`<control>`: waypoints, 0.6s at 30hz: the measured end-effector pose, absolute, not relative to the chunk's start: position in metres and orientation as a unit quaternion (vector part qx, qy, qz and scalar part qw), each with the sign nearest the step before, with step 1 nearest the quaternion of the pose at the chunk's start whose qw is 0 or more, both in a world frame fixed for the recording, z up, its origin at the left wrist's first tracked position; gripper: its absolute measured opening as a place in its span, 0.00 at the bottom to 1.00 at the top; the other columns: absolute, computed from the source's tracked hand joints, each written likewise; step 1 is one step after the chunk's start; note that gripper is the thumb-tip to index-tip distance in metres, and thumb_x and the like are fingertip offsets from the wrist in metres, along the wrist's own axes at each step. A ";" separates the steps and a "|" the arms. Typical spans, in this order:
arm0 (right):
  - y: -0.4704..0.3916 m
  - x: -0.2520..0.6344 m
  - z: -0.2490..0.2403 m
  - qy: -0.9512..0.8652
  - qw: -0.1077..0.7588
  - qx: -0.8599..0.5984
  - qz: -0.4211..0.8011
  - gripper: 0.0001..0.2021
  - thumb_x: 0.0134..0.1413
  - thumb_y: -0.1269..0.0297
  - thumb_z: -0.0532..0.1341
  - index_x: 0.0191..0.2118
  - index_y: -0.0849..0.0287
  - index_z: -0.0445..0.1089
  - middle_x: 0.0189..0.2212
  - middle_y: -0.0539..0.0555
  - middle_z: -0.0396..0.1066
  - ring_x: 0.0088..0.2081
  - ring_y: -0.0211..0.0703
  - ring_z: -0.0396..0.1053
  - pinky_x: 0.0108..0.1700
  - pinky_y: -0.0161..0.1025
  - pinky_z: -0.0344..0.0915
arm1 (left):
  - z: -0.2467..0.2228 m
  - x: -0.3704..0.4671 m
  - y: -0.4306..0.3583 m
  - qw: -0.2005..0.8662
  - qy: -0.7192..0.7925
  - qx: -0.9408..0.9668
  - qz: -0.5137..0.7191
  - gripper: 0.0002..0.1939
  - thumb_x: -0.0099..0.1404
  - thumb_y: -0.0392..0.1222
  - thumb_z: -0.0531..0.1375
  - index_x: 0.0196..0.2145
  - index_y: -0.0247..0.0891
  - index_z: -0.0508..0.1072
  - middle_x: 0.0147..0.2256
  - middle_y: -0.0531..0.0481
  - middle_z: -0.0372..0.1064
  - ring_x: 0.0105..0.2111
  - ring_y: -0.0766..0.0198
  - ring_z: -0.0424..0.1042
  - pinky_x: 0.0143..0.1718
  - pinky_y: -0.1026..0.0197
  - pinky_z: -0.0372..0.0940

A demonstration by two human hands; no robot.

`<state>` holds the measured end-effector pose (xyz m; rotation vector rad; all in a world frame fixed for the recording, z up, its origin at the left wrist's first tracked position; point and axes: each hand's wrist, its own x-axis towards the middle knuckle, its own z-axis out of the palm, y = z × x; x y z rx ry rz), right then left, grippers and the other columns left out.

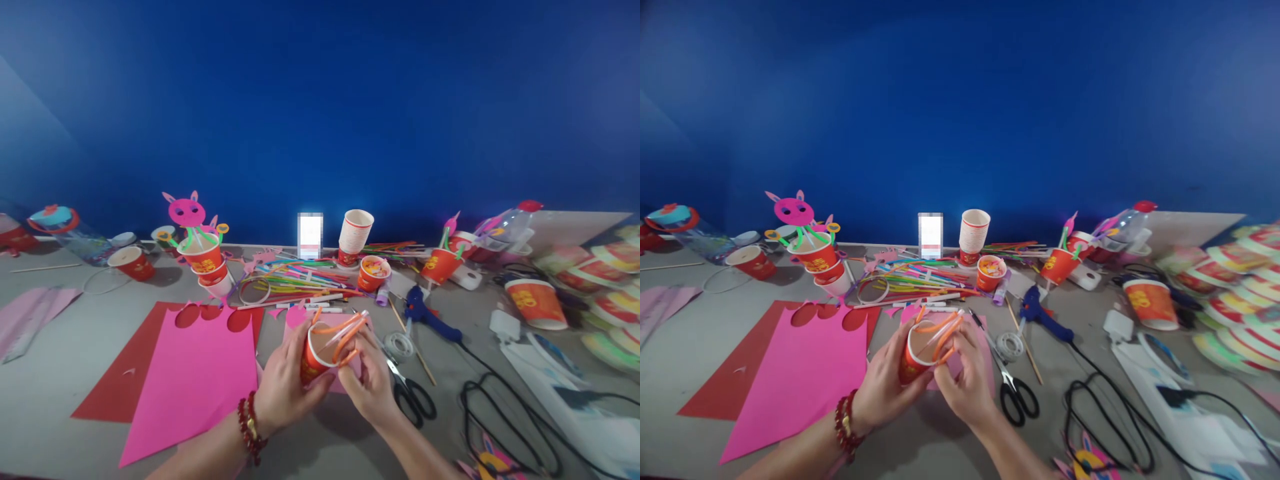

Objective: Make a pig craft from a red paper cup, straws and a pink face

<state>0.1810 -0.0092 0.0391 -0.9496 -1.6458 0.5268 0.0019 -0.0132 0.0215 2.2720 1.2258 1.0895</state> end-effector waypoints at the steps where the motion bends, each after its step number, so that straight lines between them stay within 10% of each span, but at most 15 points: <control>1: -0.010 0.180 0.040 -0.696 0.551 -0.404 0.222 0.08 0.48 0.76 0.54 0.30 0.54 0.63 0.31 0.50 0.66 0.35 0.46 0.64 0.40 0.42 0.62 | 0.021 0.003 -0.013 0.149 0.438 0.800 0.382 0.40 0.64 0.45 0.62 0.67 0.39 0.46 0.59 0.35 0.67 0.57 0.48 0.71 0.54 0.49 0.70; 9: -0.014 0.176 0.035 -0.688 0.556 -0.407 0.228 0.15 0.50 0.76 0.56 0.42 0.54 0.71 0.38 0.52 0.71 0.40 0.48 0.69 0.43 0.42 0.67 | 0.019 0.003 -0.008 -0.006 0.458 0.793 0.402 0.39 0.62 0.63 0.61 0.60 0.34 0.58 0.50 0.33 0.75 0.47 0.46 0.78 0.47 0.51 0.75; 18: -0.014 0.177 0.036 -0.690 0.551 -0.398 0.248 0.09 0.55 0.74 0.55 0.34 0.54 0.69 0.35 0.53 0.70 0.39 0.48 0.67 0.43 0.42 0.65 | 0.025 0.002 -0.007 0.020 0.458 0.784 0.418 0.35 0.61 0.54 0.64 0.60 0.37 0.58 0.49 0.36 0.76 0.46 0.49 0.79 0.45 0.50 0.75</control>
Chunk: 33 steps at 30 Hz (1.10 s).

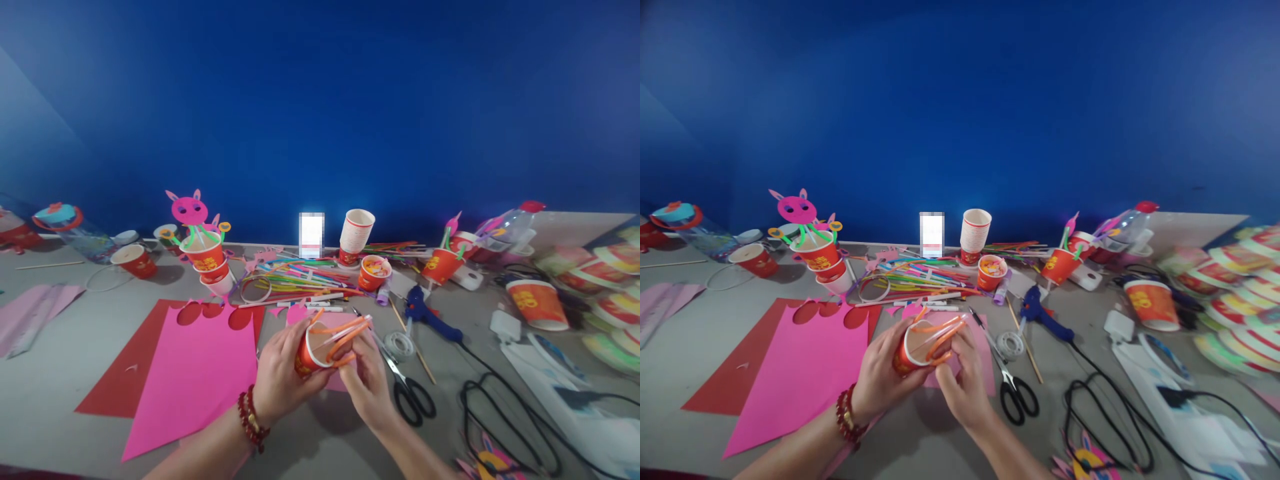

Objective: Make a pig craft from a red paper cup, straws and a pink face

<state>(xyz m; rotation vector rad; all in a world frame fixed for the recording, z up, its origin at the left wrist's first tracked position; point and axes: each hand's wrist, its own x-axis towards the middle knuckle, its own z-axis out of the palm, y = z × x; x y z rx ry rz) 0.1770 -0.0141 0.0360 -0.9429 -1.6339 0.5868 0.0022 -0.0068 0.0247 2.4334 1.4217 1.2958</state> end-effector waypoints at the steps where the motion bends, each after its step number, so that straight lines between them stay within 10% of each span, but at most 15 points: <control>1: -0.014 0.177 0.037 -0.691 0.549 -0.398 0.251 0.09 0.56 0.73 0.54 0.35 0.54 0.69 0.37 0.53 0.70 0.41 0.48 0.67 0.45 0.43 0.65 | 0.025 0.002 -0.007 0.027 0.457 0.783 0.421 0.35 0.60 0.53 0.65 0.60 0.38 0.58 0.49 0.37 0.76 0.46 0.49 0.79 0.45 0.50 0.75; 33: -0.011 0.181 0.043 -0.746 0.496 -0.354 0.269 0.04 0.57 0.69 0.57 0.36 0.54 0.68 0.37 0.54 0.70 0.40 0.50 0.70 0.43 0.47 0.68 | 0.014 -0.008 0.002 0.125 0.448 0.769 0.439 0.38 0.58 0.56 0.66 0.60 0.43 0.57 0.51 0.39 0.75 0.48 0.49 0.77 0.48 0.49 0.74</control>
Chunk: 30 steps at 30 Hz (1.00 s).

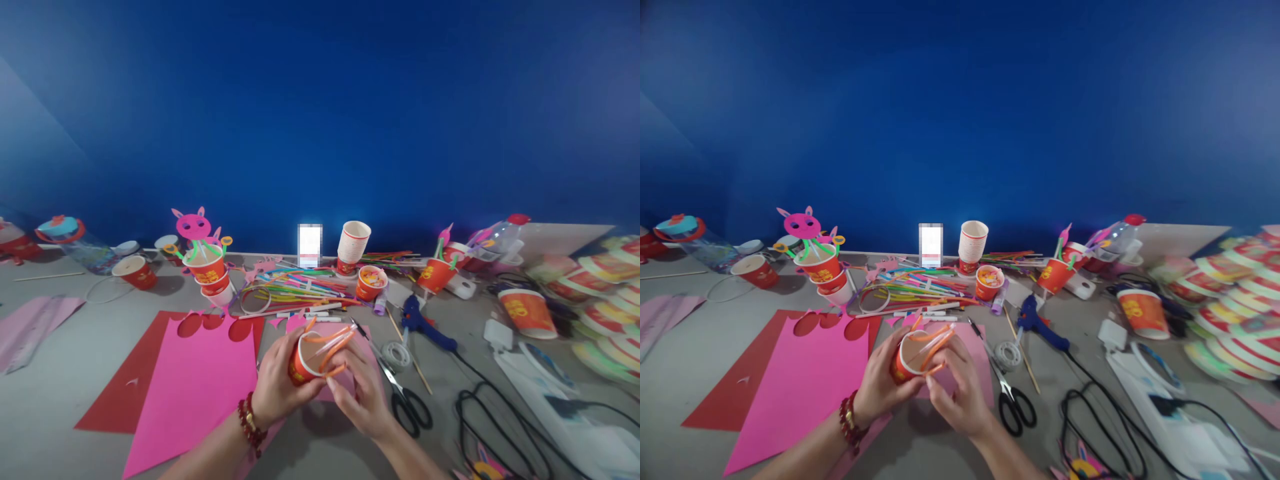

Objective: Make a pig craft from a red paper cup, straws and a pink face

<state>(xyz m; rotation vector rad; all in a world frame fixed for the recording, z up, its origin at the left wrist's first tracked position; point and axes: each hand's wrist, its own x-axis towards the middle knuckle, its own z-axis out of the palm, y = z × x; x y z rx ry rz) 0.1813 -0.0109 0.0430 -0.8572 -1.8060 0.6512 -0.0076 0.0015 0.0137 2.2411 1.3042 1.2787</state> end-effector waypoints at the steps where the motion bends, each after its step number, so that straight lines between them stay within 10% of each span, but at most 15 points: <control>1: -0.011 0.181 0.043 -0.748 0.494 -0.353 0.270 0.04 0.58 0.69 0.56 0.36 0.54 0.68 0.37 0.55 0.70 0.41 0.51 0.69 0.43 0.48 0.68 | 0.013 -0.007 0.002 0.127 0.447 0.768 0.440 0.39 0.57 0.57 0.67 0.60 0.43 0.57 0.51 0.40 0.75 0.48 0.50 0.78 0.48 0.50 0.74; 30: -0.006 0.177 0.013 -0.678 0.507 -0.370 0.382 0.31 0.59 0.51 0.64 0.63 0.52 0.57 0.57 0.62 0.67 0.56 0.58 0.69 0.56 0.51 0.70 | 0.006 -0.007 0.003 0.247 0.494 0.682 0.479 0.33 0.59 0.49 0.64 0.58 0.40 0.59 0.48 0.43 0.75 0.46 0.51 0.78 0.46 0.50 0.74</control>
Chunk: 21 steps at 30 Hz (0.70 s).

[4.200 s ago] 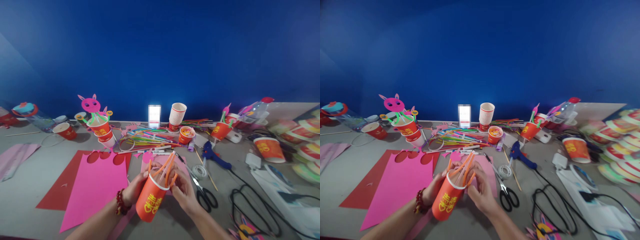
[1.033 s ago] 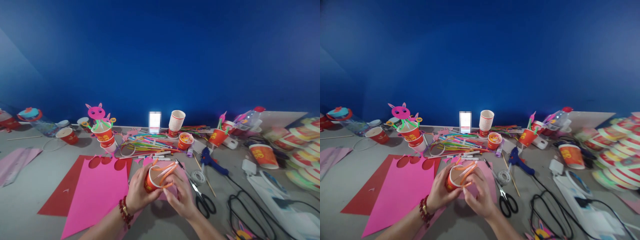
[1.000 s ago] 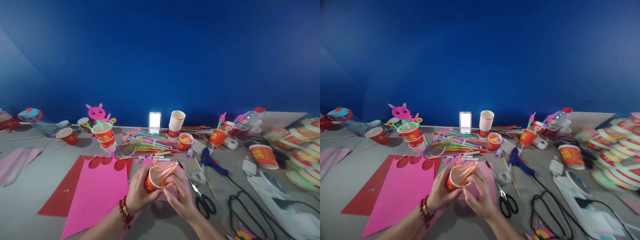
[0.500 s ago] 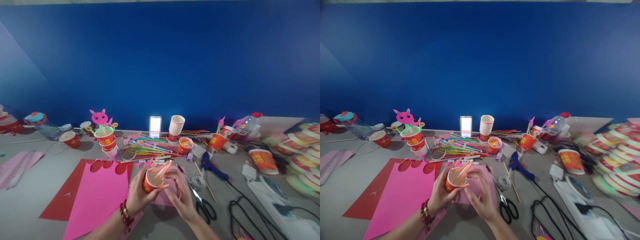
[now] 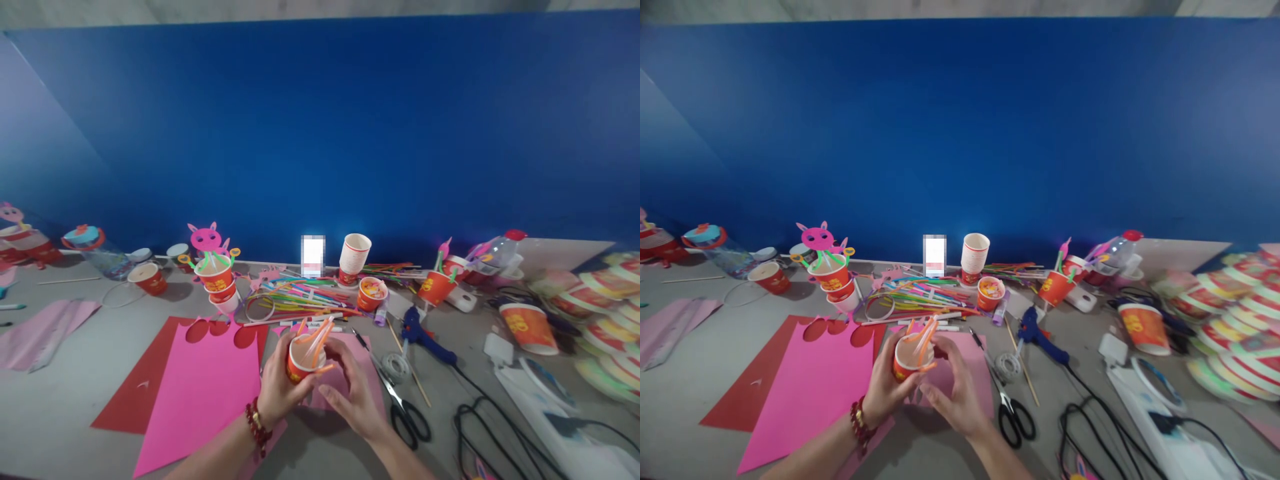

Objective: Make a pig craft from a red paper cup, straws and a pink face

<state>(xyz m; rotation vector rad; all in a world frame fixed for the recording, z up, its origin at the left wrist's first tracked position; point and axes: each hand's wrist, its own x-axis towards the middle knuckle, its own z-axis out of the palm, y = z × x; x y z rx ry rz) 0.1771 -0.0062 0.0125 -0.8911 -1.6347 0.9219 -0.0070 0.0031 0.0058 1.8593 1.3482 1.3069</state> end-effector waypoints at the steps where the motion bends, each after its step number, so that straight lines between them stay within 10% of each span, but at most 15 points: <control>1: -0.006 0.178 0.012 -0.680 0.507 -0.371 0.378 0.30 0.59 0.50 0.64 0.63 0.52 0.57 0.57 0.61 0.67 0.57 0.57 0.69 0.56 0.50 0.70 | 0.005 -0.007 0.003 0.250 0.492 0.680 0.483 0.32 0.59 0.49 0.64 0.58 0.40 0.59 0.48 0.43 0.75 0.46 0.51 0.78 0.46 0.50 0.74; 21: -0.003 0.177 0.012 -0.712 0.500 -0.364 0.332 0.27 0.58 0.49 0.64 0.60 0.52 0.62 0.57 0.61 0.66 0.59 0.60 0.65 0.61 0.54 0.64 | -0.008 -0.005 -0.001 0.224 0.504 0.663 0.506 0.29 0.57 0.51 0.64 0.54 0.39 0.65 0.47 0.40 0.76 0.47 0.48 0.78 0.46 0.48 0.75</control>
